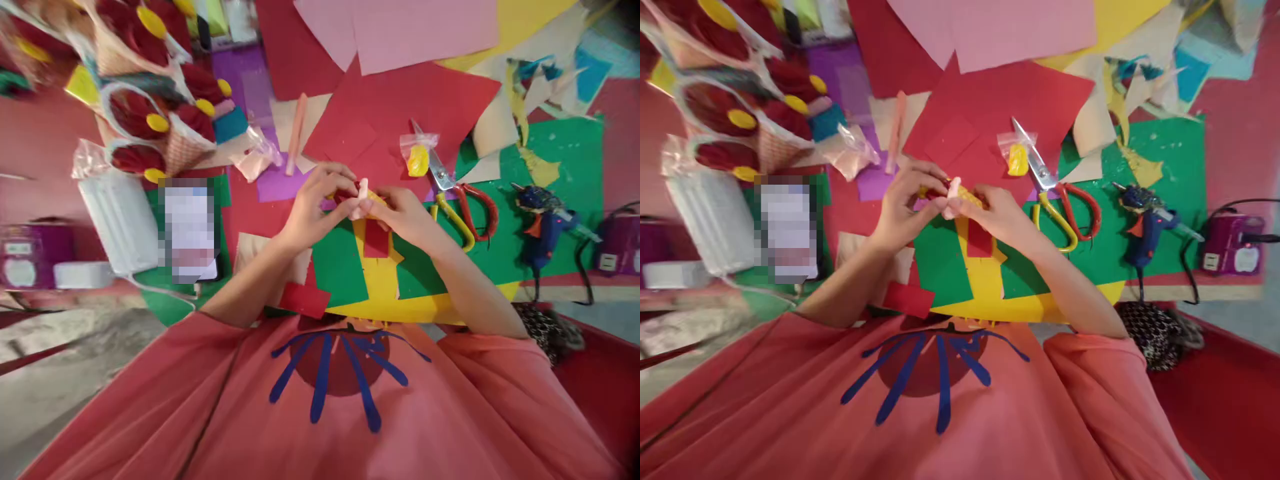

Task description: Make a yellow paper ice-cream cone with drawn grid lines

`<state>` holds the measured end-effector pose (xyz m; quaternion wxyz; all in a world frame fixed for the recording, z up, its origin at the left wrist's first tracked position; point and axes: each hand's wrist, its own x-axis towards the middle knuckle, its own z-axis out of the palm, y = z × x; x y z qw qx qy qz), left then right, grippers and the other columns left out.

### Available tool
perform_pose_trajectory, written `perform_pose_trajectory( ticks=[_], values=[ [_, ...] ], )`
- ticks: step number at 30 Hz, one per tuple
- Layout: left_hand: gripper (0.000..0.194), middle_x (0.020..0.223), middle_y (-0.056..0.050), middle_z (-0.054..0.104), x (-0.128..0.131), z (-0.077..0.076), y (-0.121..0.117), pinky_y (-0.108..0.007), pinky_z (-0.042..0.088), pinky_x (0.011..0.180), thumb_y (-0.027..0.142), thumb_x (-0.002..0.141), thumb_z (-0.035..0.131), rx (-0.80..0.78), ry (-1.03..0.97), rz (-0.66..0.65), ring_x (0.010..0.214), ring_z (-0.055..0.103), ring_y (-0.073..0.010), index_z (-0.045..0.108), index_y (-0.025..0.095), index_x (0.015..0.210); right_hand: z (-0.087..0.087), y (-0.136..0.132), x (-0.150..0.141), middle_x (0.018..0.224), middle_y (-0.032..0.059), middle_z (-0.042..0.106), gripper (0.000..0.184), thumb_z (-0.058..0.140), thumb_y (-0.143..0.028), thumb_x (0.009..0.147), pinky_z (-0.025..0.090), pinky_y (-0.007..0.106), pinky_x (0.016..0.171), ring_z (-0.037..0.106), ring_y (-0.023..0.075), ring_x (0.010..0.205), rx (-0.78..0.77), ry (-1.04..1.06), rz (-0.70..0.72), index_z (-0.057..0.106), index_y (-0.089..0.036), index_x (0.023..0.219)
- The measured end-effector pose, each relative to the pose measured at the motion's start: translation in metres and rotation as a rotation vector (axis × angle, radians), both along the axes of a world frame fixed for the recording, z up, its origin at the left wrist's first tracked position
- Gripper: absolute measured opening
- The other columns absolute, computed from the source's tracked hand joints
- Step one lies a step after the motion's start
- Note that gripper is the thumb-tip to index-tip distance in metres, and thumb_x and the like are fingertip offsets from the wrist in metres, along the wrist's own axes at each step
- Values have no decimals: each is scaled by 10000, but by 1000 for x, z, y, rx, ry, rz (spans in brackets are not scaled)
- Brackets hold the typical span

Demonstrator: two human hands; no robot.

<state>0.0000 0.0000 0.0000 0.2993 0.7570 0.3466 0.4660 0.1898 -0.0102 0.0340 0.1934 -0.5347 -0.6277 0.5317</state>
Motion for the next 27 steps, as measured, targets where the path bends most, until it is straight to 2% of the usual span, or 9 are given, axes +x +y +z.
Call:
perform_pose_trajectory(
  ticks=[7, 14, 19, 27],
  values=[
    [111, 997, -54, 640, -2, 1, 1, -370, 548, 835, 346, 896, 615, -22, 17, 10, 970, 636, -189, 632, 237, 897, 0, -1, 1, 536, -50, 383, 572, 490, -770, 759, 162, 288, 511, 349, 85, 517, 10, 3, -14, 401, -215, 655],
    [62, 1002, -46, 630, -2, 1, 1, -348, 550, 810, 301, 886, 632, -33, -13, 11, 959, 636, -182, 634, 240, 899, 2, 0, 3, 535, -49, 391, 563, 529, -758, 742, 165, 285, 502, 350, 85, 513, -8, -3, -22, 431, -211, 654],
    [103, 997, -42, 631, -2, 0, 2, -388, 544, 860, 345, 884, 639, -77, -33, 19, 947, 636, -187, 639, 243, 887, 4, 0, 1, 536, -45, 395, 565, 513, -762, 748, 179, 285, 497, 361, 89, 515, -15, 5, -28, 439, -209, 657],
    [118, 995, -35, 618, -3, -2, 4, -333, 553, 776, 354, 897, 613, -105, -21, 41, 902, 630, -159, 648, 243, 872, 3, 0, 4, 539, -43, 454, 516, 501, -701, 817, 240, 262, 478, 408, 77, 503, -43, 67, -6, 484, -196, 714]
  ],
)
